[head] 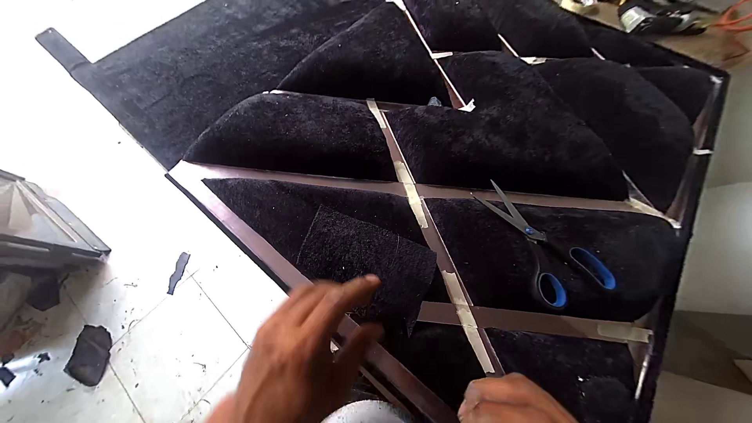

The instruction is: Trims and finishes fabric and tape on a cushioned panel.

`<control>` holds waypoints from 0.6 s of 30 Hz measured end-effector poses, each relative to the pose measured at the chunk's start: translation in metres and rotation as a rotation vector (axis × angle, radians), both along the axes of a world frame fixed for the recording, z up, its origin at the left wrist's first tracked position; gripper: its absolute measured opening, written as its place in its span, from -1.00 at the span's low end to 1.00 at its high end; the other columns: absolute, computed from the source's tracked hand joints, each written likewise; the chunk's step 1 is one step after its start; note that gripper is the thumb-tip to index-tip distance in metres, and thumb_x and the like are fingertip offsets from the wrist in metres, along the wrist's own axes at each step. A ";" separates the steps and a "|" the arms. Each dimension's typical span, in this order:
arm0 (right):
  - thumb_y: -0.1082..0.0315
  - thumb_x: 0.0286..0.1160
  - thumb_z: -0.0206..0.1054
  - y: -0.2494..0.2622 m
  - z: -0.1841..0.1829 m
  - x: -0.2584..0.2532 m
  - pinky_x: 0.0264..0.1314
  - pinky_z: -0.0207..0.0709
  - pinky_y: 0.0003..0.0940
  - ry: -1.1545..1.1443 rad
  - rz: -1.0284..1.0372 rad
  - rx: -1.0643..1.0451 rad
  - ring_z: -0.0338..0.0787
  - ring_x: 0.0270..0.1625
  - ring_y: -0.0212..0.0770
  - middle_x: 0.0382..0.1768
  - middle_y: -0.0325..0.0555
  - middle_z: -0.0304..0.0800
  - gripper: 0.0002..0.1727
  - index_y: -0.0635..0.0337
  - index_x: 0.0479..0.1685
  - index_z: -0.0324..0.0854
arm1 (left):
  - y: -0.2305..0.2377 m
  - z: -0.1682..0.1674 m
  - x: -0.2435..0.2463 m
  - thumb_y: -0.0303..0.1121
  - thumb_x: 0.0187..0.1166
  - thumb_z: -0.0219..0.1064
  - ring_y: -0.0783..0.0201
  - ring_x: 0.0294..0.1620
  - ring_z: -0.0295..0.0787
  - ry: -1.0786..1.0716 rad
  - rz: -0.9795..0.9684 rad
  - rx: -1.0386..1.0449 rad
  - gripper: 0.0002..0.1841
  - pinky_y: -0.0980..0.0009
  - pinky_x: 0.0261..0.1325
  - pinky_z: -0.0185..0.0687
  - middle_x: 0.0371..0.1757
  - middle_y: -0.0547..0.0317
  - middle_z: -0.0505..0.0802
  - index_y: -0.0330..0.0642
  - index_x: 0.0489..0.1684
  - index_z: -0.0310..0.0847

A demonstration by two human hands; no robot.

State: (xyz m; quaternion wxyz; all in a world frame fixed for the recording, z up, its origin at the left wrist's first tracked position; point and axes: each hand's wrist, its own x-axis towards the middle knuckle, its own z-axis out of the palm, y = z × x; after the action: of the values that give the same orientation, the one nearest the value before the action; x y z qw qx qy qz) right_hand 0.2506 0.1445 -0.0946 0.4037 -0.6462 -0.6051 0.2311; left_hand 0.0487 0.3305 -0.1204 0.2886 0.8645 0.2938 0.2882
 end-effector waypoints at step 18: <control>0.60 0.41 0.48 0.076 -0.056 -0.124 -0.51 0.82 -0.31 0.571 -0.997 -0.029 0.86 -0.47 -0.17 -0.23 0.00 0.92 -0.80 0.35 -0.01 0.77 | 0.210 0.003 0.058 -0.09 0.67 0.29 0.07 0.10 0.83 0.278 -0.512 0.316 -0.62 -0.06 0.14 0.73 0.12 0.21 0.87 0.18 0.42 0.67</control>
State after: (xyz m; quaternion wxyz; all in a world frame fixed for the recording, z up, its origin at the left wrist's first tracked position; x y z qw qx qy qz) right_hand 0.1261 0.2204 -0.1506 0.6025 -0.7707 -0.0908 0.1864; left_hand 0.1068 0.5403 -0.1170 0.1710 0.9754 0.0551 0.1276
